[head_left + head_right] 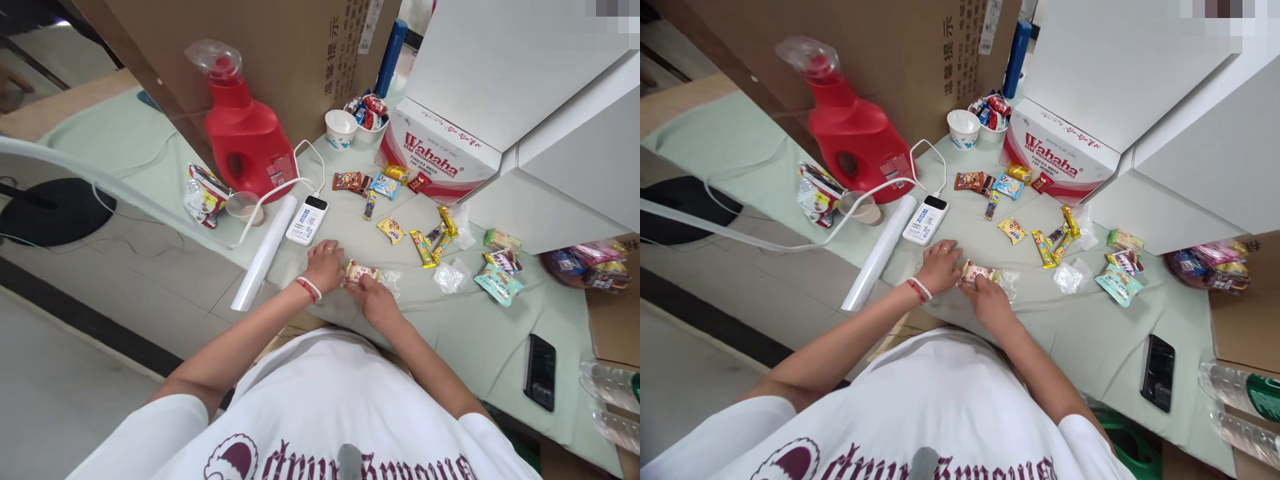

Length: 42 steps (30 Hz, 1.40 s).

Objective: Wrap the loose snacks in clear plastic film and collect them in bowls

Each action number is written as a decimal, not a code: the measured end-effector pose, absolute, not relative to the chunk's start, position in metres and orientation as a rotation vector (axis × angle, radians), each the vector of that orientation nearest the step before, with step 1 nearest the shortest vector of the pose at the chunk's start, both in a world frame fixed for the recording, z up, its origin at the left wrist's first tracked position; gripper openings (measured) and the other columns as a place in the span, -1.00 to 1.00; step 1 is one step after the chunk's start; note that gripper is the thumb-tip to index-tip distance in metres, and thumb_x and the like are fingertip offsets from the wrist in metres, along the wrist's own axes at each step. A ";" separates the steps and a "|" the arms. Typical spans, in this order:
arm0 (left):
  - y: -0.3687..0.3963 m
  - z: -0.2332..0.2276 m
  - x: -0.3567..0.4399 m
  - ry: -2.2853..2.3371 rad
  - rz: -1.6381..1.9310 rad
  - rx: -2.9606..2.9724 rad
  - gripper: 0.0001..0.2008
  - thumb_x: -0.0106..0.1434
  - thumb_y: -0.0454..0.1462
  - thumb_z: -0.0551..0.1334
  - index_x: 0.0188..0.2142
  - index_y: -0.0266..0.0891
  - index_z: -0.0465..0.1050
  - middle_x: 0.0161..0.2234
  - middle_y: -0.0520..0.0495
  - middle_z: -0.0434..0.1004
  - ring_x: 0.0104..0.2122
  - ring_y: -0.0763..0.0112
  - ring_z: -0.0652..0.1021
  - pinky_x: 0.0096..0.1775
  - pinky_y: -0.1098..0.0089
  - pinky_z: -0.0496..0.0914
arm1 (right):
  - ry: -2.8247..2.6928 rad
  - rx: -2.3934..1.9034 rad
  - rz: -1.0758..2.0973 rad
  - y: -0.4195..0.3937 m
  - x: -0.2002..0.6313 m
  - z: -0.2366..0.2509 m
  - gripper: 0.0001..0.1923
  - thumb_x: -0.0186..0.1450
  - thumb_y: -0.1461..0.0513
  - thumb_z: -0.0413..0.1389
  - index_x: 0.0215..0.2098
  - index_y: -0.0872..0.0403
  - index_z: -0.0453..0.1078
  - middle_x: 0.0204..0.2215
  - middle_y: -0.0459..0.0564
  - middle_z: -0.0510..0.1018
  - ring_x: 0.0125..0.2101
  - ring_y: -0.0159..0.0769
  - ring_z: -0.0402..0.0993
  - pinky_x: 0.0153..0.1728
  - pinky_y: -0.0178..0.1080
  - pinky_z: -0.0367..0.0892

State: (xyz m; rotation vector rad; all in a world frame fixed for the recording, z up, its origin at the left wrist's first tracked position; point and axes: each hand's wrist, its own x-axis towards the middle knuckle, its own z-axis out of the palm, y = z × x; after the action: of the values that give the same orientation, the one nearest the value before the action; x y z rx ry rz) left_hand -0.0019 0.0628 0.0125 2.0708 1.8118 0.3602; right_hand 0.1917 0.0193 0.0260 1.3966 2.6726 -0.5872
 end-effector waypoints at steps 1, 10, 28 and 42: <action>0.060 0.010 -0.006 1.823 0.324 2.078 -0.52 0.12 -0.38 0.26 0.07 -0.20 0.53 0.22 -0.32 0.46 0.26 -0.11 0.37 0.21 -0.10 0.25 | 2.673 1.423 -0.667 0.021 0.194 0.024 -0.47 0.45 0.37 -0.05 0.24 -0.14 0.50 -0.13 0.07 0.49 -0.24 -0.22 0.39 -0.22 -0.27 0.28; 0.029 0.029 -0.031 1.562 0.620 1.576 -0.84 0.27 -0.21 0.19 -0.26 -0.22 0.51 -0.38 -0.03 0.56 -0.37 0.32 0.52 -0.28 0.33 0.42 | 2.703 1.437 -0.979 0.028 0.201 0.020 -0.46 0.36 0.44 -0.04 0.11 -0.07 0.60 -0.18 0.02 0.46 -0.28 -0.29 0.36 -0.23 -0.31 0.31; 0.021 0.007 0.047 1.728 0.590 2.380 -0.75 0.42 -0.30 0.18 -0.08 -0.01 0.63 0.17 -0.23 0.51 0.25 -0.03 0.37 0.15 -0.10 0.23 | 2.555 2.375 -0.563 0.012 0.255 0.004 -0.78 0.40 0.20 0.07 -0.09 0.10 0.50 0.17 0.34 0.37 0.22 0.08 0.27 0.21 0.10 0.26; 0.022 -0.010 0.029 1.563 0.797 2.115 -0.64 0.39 -0.36 0.10 0.07 -0.13 0.55 -0.03 -0.20 0.57 0.01 0.17 0.52 0.05 0.10 0.43 | 2.326 2.307 -1.504 0.059 0.189 0.010 -0.77 0.39 0.09 -0.02 -0.26 0.00 0.42 -0.54 -0.15 0.52 -0.46 -0.28 0.47 -0.37 -0.31 0.32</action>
State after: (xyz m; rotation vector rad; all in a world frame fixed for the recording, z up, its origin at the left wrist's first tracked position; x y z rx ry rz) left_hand 0.0285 0.0223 -0.0103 2.1152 1.5625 0.7966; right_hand 0.1886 0.0587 0.0105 2.3074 2.3258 -1.5044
